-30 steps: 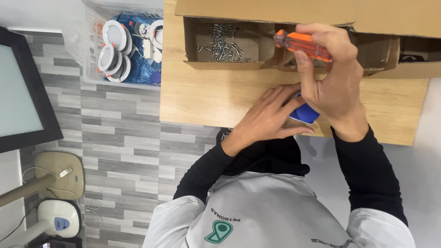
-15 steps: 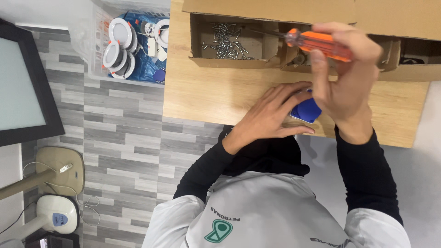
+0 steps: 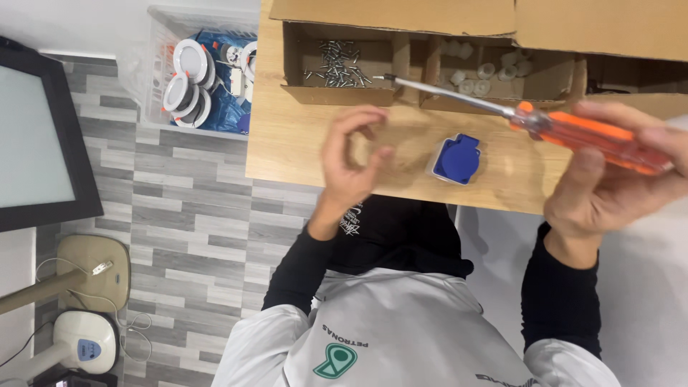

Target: The person assembles a blue electrical socket by inserting a black rubber grommet and a white plastic backplate. They then use an orange screwdriver to tighten screws into the socket, securing the components together.

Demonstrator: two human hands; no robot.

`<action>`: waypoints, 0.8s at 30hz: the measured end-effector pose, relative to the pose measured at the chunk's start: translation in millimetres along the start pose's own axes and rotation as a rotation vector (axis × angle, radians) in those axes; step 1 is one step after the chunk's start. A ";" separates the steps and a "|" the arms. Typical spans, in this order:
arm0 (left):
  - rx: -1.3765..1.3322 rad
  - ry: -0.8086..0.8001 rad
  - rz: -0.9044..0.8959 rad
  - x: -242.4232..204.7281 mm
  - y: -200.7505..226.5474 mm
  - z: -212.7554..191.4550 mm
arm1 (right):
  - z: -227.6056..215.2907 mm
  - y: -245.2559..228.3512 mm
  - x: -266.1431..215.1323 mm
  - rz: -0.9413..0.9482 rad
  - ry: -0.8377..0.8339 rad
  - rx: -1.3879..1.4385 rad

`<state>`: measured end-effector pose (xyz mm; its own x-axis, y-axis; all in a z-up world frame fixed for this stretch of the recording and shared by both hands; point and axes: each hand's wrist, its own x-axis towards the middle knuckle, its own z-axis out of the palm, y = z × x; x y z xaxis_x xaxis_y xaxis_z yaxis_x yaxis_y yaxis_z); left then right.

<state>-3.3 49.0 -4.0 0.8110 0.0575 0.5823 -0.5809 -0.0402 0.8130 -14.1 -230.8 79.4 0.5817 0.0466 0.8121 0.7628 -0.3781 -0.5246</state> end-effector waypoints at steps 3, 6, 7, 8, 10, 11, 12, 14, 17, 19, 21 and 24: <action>0.188 0.044 0.070 15.5 12.7 -10.8 | -18.0 -0.9 -22.6 0.043 0.133 -0.030; 0.261 -0.016 0.096 15.7 15.5 -4.7 | -41.2 8.2 -47.1 0.037 0.136 0.043; 0.260 -0.019 0.096 15.9 15.9 -1.0 | -42.7 6.1 -49.9 0.039 0.139 0.041; 0.243 -0.063 0.068 16.1 16.2 2.7 | -44.0 4.1 -52.8 0.074 0.176 -0.008; 0.222 -0.110 0.031 13.1 15.6 8.4 | -48.7 0.1 -60.0 0.117 0.211 -0.061; 0.188 -0.111 0.009 12.9 13.2 10.4 | -50.8 0.9 -62.8 0.128 0.217 -0.030; 0.153 -0.111 -0.014 12.8 10.8 12.6 | -53.1 1.8 -65.5 0.138 0.223 0.000; 0.134 -0.121 -0.011 16.9 14.6 16.1 | -56.8 5.4 -70.9 0.126 0.228 0.013; 0.089 -0.129 -0.021 16.3 16.0 21.6 | -63.0 8.7 -80.0 0.129 0.226 0.051; 0.062 -0.130 -0.028 15.6 14.7 23.7 | -64.6 9.8 -81.6 0.141 0.224 0.076; 0.049 -0.132 -0.036 14.4 12.8 24.6 | -64.5 8.6 -79.9 0.146 0.198 0.118; -0.017 -0.160 -0.058 12.6 12.3 24.6 | -66.8 10.1 -83.9 0.188 0.264 0.014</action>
<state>1.4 24.7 13.4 0.8433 -0.1004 0.5280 -0.5326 -0.0246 0.8460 -74.0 -300.3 23.0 0.6205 -0.2653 0.7380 0.6539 -0.3445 -0.6736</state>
